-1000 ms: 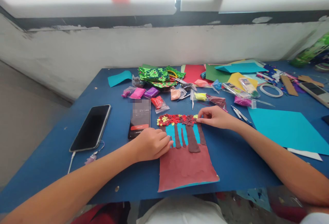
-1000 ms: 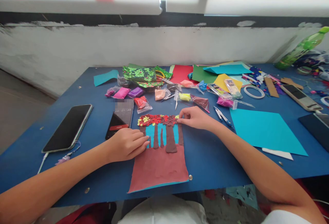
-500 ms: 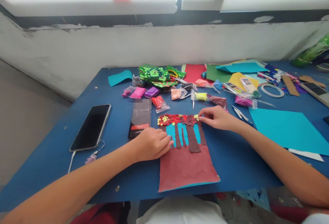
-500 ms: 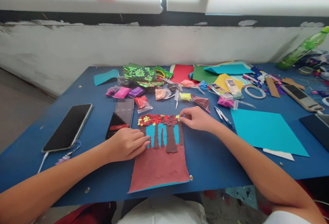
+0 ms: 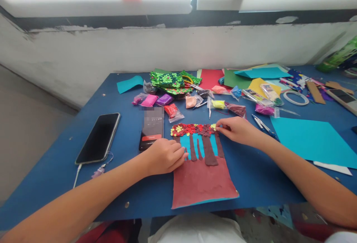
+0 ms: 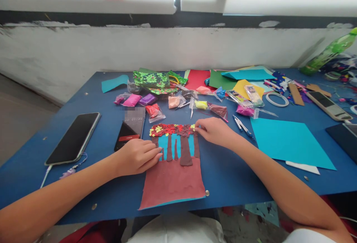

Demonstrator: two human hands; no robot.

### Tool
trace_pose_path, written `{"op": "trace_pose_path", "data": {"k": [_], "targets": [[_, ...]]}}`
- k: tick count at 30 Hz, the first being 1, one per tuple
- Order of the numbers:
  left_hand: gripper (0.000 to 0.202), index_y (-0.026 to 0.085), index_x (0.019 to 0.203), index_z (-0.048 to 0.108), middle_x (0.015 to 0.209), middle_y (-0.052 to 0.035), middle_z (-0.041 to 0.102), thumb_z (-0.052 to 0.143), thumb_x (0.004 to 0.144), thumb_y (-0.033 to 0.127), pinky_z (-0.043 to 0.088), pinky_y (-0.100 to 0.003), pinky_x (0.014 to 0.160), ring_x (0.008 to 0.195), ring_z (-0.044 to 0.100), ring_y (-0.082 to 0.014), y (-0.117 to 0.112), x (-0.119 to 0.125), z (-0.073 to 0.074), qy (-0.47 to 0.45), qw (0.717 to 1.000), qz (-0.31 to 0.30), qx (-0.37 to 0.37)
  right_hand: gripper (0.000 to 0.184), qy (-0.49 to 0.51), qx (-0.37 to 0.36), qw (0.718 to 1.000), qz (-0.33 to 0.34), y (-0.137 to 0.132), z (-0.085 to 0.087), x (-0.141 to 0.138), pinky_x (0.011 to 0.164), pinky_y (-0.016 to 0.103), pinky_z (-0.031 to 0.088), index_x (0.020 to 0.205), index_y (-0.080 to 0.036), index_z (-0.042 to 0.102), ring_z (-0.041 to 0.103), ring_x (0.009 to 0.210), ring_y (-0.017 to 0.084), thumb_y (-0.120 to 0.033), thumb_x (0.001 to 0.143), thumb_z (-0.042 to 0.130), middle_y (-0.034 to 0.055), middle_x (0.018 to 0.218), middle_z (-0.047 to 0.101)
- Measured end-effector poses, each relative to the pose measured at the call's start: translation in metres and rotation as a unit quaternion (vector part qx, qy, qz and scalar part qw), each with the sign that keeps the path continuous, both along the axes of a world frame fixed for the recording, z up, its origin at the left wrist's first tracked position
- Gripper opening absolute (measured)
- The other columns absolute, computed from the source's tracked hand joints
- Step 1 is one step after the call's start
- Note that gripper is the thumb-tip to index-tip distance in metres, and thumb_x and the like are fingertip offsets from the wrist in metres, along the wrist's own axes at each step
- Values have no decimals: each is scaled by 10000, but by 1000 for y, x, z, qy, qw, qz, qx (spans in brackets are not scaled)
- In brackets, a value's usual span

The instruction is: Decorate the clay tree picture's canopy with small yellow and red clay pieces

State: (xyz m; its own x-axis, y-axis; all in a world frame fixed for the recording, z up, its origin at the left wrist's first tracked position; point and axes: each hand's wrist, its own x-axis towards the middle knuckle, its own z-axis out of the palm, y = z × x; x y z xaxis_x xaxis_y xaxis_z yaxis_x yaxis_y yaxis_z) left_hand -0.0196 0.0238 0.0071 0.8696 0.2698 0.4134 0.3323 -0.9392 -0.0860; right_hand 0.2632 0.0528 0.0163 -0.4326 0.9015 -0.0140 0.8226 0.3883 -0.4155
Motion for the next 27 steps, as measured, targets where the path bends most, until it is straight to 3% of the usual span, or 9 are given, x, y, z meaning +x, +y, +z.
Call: {"op": "trace_pose_path", "data": {"k": [5, 11, 23, 27], "targets": [[454, 145, 638, 601, 522, -23, 554, 295, 971, 182, 349, -291, 424, 460, 498, -154, 1, 0, -1, 0, 1000, 2, 0, 238, -15, 7, 1000, 8, -3, 3, -1, 548, 268, 294, 826, -214, 664, 511, 543, 148, -281, 835, 436, 36, 642, 637], [465, 142, 627, 602, 519, -23, 551, 292, 972, 182, 348, -290, 420, 456, 499, -155, 1, 0, -1, -2, 1000, 3, -1, 235, -26, 8, 1000, 4, -4, 7, -2, 523, 249, 289, 858, -198, 669, 477, 485, 126, -277, 823, 450, 5, 536, 578], [456, 140, 636, 610, 524, -22, 558, 300, 969, 179, 352, -289, 424, 462, 505, -157, 0, 0, -1, -1, 1000, 0, -1, 229, -30, 1, 1000, 1, -5, 8, -4, 517, 228, 290, 863, -187, 643, 483, 501, 112, -335, 842, 470, -13, 554, 559], [457, 139, 632, 608, 522, -21, 553, 301, 969, 177, 353, -289, 422, 460, 500, -156, 0, 0, -2, -1, 1000, -3, 0, 239, -30, 7, 1000, -5, -6, 9, -3, 519, 231, 288, 896, -185, 644, 471, 480, 109, -285, 856, 431, -17, 535, 555]]}}
